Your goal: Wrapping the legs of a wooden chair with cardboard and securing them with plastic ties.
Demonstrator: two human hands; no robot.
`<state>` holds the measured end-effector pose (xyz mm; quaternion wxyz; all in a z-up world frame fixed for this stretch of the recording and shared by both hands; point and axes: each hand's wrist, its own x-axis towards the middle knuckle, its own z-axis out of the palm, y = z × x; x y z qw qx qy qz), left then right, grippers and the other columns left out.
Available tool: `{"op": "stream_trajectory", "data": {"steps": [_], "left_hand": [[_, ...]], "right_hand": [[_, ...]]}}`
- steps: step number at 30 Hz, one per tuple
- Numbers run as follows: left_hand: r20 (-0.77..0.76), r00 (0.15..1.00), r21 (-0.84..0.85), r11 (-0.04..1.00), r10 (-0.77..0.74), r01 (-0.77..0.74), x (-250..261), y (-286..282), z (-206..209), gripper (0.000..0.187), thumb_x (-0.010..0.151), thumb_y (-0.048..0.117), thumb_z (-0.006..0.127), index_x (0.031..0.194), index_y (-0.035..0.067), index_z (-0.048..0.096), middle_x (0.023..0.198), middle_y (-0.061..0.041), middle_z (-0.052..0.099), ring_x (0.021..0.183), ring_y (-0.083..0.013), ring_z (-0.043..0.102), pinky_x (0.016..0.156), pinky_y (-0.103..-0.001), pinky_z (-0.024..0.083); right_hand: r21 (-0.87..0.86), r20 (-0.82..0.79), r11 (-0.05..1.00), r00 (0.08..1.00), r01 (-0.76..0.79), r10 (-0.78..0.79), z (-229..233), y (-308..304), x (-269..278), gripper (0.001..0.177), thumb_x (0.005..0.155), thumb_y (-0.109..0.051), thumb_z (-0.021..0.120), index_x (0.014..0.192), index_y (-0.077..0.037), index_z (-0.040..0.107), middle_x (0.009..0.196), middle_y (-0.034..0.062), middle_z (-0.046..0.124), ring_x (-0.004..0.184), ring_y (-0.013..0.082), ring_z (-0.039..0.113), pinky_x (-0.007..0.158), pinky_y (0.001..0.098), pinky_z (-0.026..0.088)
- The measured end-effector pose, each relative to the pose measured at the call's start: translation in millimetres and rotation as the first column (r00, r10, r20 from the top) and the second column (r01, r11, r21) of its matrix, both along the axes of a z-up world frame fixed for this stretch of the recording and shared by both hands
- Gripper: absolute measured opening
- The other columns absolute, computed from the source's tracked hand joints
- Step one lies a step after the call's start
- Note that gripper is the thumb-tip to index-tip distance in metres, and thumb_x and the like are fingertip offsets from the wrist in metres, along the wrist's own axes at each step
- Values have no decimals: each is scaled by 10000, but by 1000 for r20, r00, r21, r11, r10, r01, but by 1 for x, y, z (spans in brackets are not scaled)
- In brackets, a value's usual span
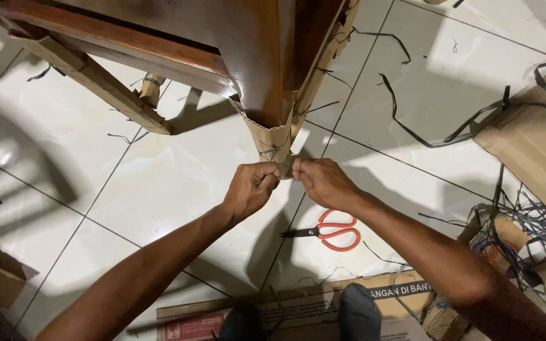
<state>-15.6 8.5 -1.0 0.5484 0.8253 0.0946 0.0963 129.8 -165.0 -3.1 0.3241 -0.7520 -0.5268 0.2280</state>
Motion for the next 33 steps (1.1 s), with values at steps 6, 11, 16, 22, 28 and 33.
{"op": "stream_trajectory", "data": {"steps": [6, 11, 16, 22, 28, 33], "left_hand": [[-38, 996, -129, 988, 75, -79, -3, -12, 16, 291, 885, 6, 442, 663, 116, 594, 548, -16, 518, 595, -130, 453, 585, -304, 452], [49, 999, -41, 999, 0, 2, 0, 3, 8, 284, 894, -18, 487, 648, 88, 579, 527, -86, 516, 553, -188, 464, 589, -362, 477], [104, 985, 132, 983, -139, 124, 12, 26, 5, 260, 880, 20, 552, 638, 114, 557, 539, -131, 562, 529, -366, 550, 591, -444, 485], [187, 966, 141, 978, -176, 151, 16, 30, -5, 282, 876, 24, 541, 622, 144, 520, 513, -89, 523, 506, -327, 532, 618, -399, 483], [240, 962, 4, 991, -133, 136, 14, 21, 0, 314, 867, -24, 507, 593, 130, 514, 484, -84, 505, 458, -275, 480, 582, -367, 474], [88, 996, -156, 988, 10, 4, 7, 9, 9, 292, 874, -40, 480, 649, 84, 620, 553, -108, 585, 558, -194, 523, 610, -352, 505]], "right_hand": [[45, 3, 999, 1000, 3, -3, -6, -6, -5, 101, 963, -113, 513, 924, -188, 568, 762, 93, 709, 766, 356, 730, 670, 473, 561], [30, -60, 999, 998, -19, 21, 8, -3, 4, 102, 960, -97, 504, 915, -150, 579, 762, 155, 710, 775, 398, 722, 687, 495, 558], [-2, -106, 1000, 994, -16, 16, 5, 7, 23, 132, 935, -105, 496, 894, -139, 616, 759, 177, 720, 767, 403, 719, 705, 497, 562], [-34, -191, 994, 976, 99, -104, 0, 13, 26, 235, 917, -62, 488, 802, -39, 691, 739, 212, 724, 695, 390, 702, 678, 460, 551], [-195, -234, 962, 943, 191, -235, -3, 4, 18, 224, 942, -155, 509, 845, -63, 689, 721, 154, 722, 560, 274, 646, 602, 415, 526], [-123, -811, 929, 505, 349, -296, 30, 0, -16, 380, 905, 10, 447, 1218, 23, 661, 1025, 100, 605, 575, 56, 500, 487, 198, 515]]}}
